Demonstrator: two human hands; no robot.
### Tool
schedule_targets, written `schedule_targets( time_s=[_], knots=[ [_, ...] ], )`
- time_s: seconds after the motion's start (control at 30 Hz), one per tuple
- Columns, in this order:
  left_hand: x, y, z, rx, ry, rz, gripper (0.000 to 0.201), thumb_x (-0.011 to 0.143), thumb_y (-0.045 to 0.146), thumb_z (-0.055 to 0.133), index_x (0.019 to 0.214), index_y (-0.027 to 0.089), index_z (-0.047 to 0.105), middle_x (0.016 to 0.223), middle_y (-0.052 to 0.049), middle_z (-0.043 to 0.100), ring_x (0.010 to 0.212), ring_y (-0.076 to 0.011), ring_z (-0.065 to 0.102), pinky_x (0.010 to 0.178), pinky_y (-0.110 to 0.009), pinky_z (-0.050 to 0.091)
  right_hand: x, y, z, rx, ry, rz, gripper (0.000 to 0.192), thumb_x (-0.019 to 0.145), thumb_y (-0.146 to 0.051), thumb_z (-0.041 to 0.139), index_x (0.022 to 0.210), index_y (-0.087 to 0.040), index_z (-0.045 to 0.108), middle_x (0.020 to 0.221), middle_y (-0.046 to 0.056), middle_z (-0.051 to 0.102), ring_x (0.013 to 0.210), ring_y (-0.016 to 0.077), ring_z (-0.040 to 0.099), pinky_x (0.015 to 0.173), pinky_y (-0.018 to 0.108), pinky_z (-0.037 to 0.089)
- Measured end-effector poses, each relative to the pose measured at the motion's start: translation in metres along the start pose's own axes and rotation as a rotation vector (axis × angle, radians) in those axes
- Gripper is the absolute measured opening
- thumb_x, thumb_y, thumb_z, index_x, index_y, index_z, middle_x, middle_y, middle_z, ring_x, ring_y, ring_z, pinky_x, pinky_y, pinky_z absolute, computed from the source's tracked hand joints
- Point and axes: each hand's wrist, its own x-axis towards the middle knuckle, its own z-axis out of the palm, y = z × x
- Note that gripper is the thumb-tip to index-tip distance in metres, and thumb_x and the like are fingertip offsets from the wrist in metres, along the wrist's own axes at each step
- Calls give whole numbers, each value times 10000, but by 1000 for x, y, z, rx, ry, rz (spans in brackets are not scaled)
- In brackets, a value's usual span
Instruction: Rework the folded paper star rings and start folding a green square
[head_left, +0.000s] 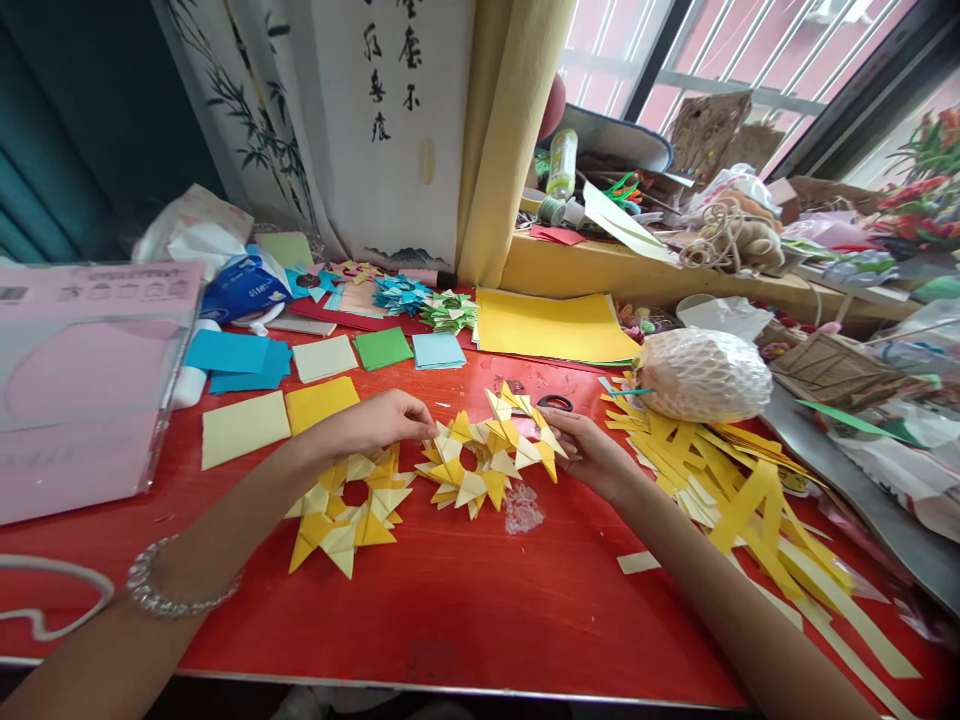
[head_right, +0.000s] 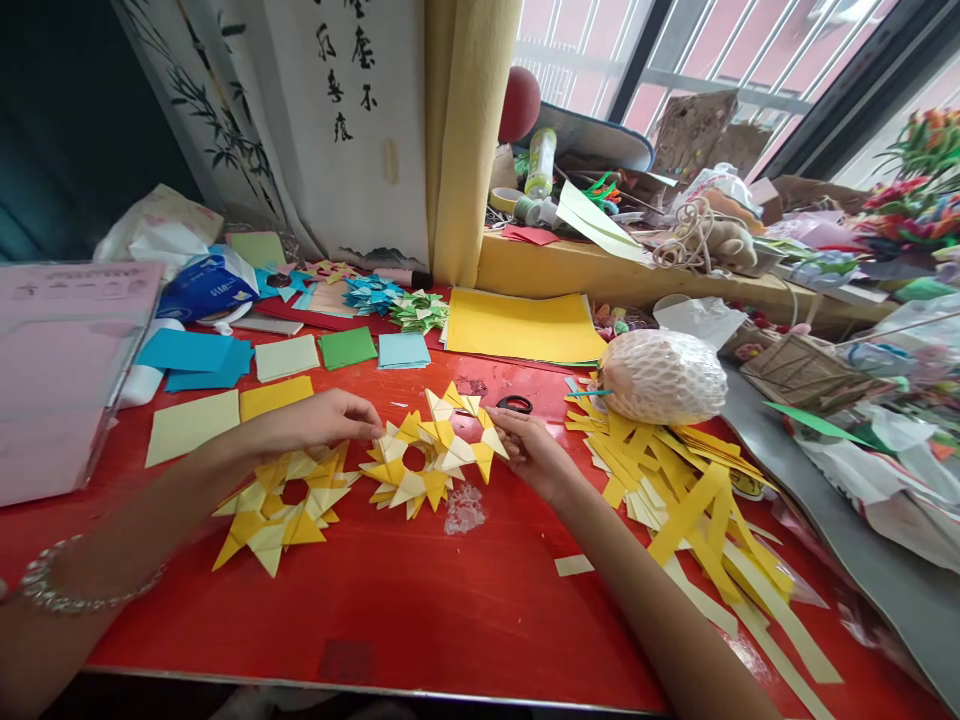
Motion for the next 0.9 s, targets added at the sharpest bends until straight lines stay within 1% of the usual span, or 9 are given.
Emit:
schedule_targets(
  time_s=[0.07,0.17,0.3,0.4,0.53,0.6,0.67,0.83,0.9],
  knots=[
    [0,-1,0,-8,57,-1,302,717,466,508,766,192,623,775,-22,625,647,-162,524,515,-227,347,0,1,0,23,-17,4,349,675,-388,658,579,-182,393,457,-83,235,403,53,154,384,216,136],
    [1,-1,3,-2,145,35,278,748,445,474,777,199,599,792,-19,622,681,-170,532,562,-238,359,2,2,0,30,-36,5,317,665,-372,665,609,-174,424,460,-88,234,405,48,137,380,208,111],
    [4,0,11,113,223,70,267,788,406,423,724,199,579,788,-15,623,712,-176,539,587,-245,348,3,4,-1,30,-39,6,276,660,-358,670,667,-164,474,458,-95,235,399,43,118,373,201,98],
    [5,3,16,175,251,113,243,795,353,415,701,195,573,793,-20,621,740,-182,542,598,-248,342,3,4,0,30,-33,3,261,659,-347,674,709,-153,508,468,-96,237,397,37,106,369,197,74],
    [2,7,16,184,308,80,233,793,388,440,761,194,566,801,-29,607,699,-178,536,574,-254,334,-2,4,7,6,-6,-14,263,662,-336,678,796,-141,565,508,-82,290,400,26,155,368,186,78],
    [1,8,14,171,379,60,264,815,420,411,800,196,550,794,-27,599,661,-167,527,558,-254,329,-5,3,12,-40,16,-48,258,670,-352,670,790,-142,578,529,-69,325,407,25,198,370,186,104],
    [0,7,12,163,424,62,298,839,440,367,820,200,542,810,-24,599,682,-170,530,572,-254,336,-8,4,18,-94,24,-75,254,683,-375,654,764,-145,581,542,-58,349,411,28,229,373,192,124],
    [0,9,11,189,360,119,332,867,428,321,818,195,553,884,-25,591,801,-184,533,666,-260,362,-11,8,30,-193,-4,-86,258,714,-394,622,763,-144,582,542,-49,359,418,41,254,386,204,134],
    [-3,13,12,187,374,178,312,877,398,319,830,199,555,904,-17,578,818,-172,527,688,-254,366,-11,9,34,-204,-5,-93,248,722,-388,613,756,-145,578,544,-47,371,425,44,266,390,203,147]
  ],
)
